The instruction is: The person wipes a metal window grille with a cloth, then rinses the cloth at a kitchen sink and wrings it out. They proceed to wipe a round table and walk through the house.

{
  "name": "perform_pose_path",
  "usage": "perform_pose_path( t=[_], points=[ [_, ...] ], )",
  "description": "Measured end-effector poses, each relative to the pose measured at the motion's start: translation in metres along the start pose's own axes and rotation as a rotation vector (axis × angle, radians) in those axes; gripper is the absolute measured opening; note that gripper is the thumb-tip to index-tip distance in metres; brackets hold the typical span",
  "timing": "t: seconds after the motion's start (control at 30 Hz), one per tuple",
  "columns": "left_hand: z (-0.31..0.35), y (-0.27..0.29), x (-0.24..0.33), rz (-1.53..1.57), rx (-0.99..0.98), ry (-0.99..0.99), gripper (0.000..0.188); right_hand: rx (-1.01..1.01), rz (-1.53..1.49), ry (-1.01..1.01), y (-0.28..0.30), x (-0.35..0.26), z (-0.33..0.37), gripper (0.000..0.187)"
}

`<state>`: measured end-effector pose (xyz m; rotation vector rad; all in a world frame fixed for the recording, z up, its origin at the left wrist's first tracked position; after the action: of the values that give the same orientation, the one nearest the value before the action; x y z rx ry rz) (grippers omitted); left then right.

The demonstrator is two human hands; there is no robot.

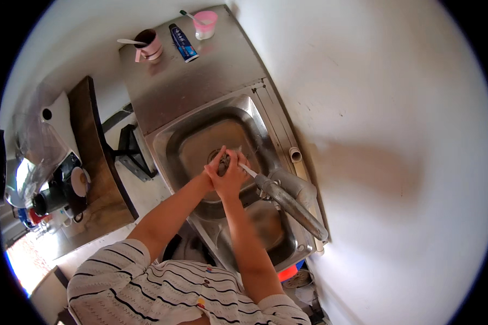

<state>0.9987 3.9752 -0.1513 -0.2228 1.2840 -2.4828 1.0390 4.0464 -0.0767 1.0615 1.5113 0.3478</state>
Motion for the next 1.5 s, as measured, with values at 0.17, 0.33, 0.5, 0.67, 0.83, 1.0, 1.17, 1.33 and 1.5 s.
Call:
perform_pose_path(
  t=[0.17,0.33,0.5,0.67,0.83,1.0,1.17,1.33,1.5],
  points=[
    [-0.012,0.001,-0.011,-0.078,0.184,-0.070,0.038,-0.006,-0.125,-0.035,-0.026,0.030,-0.007,0.035],
    [-0.019,0.006,-0.014,-0.260,0.445,-0.154,0.039,0.045,-0.215,-0.217,-0.045,0.049,-0.001,0.034],
    [-0.026,0.036,-0.017,-1.262,0.629,-0.355,0.048,0.080,-0.923,-0.900,-0.044,0.085,-0.007,0.036],
    [-0.009,0.030,0.005,-0.718,0.704,-0.244,0.075,-0.044,-0.795,-0.802,0.019,0.035,-0.035,0.024],
    [0.011,0.002,0.016,-0.315,0.608,-0.027,0.077,-0.173,-0.822,-0.384,0.044,0.025,-0.006,0.021],
    [-0.025,0.039,0.013,-0.165,0.272,-0.066,0.053,-0.389,-1.105,-0.757,0.073,-0.002,0.006,0.031],
    [0.002,0.017,0.015,-0.260,0.364,0.014,0.042,-0.026,-1.389,-0.755,0.061,0.018,-0.003,0.039],
    [0.059,-0.032,0.020,-0.248,0.205,0.105,0.039,0.074,-0.977,-0.683,0.012,0.072,-0.029,0.035],
    [0.053,-0.014,0.005,-0.431,-0.001,0.113,0.038,-0.182,-0.550,-0.843,-0.026,0.110,-0.023,0.043]
  ],
)
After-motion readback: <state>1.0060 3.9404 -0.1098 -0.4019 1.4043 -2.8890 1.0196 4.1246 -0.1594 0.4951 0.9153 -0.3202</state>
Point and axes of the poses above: each hand's wrist, its own z-axis away from the middle knuckle, its own y-axis out of the back of the hand, x = y × z, the point moved 1 cm from there along -z, towards the middle knuckle, and after that the axes turned 6 degrees about -z, right-handed, at the moved point
